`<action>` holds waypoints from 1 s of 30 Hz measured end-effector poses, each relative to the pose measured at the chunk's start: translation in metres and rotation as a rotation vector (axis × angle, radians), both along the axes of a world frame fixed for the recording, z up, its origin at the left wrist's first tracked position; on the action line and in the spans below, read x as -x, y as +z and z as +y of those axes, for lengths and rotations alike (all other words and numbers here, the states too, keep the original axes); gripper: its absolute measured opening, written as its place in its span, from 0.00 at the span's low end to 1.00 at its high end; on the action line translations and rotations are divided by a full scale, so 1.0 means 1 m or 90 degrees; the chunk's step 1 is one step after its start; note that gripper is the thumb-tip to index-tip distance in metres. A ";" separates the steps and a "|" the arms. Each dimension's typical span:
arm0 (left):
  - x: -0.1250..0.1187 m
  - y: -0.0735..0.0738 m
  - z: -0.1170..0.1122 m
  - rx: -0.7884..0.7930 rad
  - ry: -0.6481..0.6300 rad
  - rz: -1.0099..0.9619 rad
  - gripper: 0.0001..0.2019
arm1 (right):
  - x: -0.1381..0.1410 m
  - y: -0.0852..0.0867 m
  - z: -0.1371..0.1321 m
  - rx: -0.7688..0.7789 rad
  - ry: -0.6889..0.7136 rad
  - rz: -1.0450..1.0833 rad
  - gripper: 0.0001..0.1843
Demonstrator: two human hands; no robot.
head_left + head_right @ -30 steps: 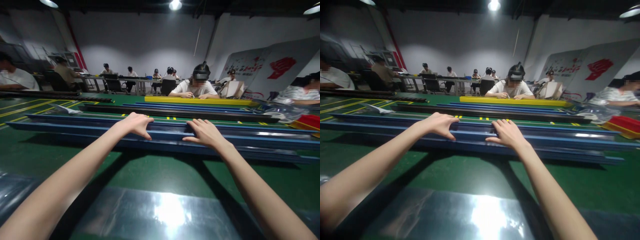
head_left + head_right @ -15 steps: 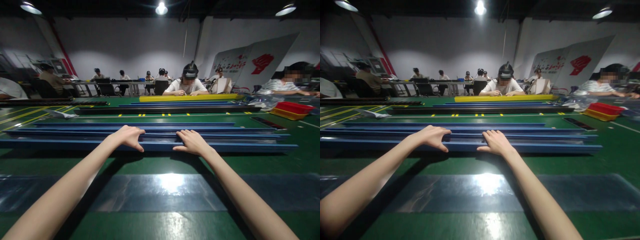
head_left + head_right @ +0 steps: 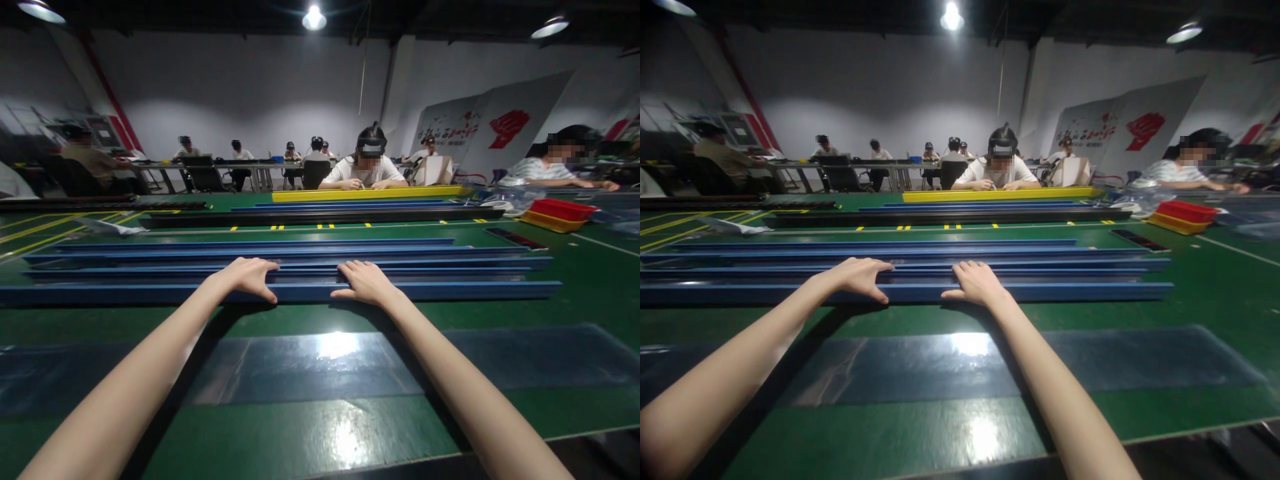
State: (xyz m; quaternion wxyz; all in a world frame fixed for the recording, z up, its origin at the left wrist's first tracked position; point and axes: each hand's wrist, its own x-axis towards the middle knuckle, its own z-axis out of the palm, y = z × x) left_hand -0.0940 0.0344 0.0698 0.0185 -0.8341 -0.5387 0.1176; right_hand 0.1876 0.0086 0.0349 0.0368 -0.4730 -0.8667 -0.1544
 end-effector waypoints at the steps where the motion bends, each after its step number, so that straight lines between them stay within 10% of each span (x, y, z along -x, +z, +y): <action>1: 0.001 -0.002 0.001 0.000 0.008 -0.005 0.49 | 0.000 -0.001 0.001 0.002 -0.001 0.000 0.37; 18: -0.006 -0.012 -0.009 -0.026 0.005 -0.037 0.45 | 0.002 -0.011 -0.006 0.003 -0.038 0.039 0.38; 30: -0.107 -0.028 -0.013 -0.090 -0.113 -0.315 0.19 | -0.013 -0.002 -0.005 0.087 -0.055 0.129 0.41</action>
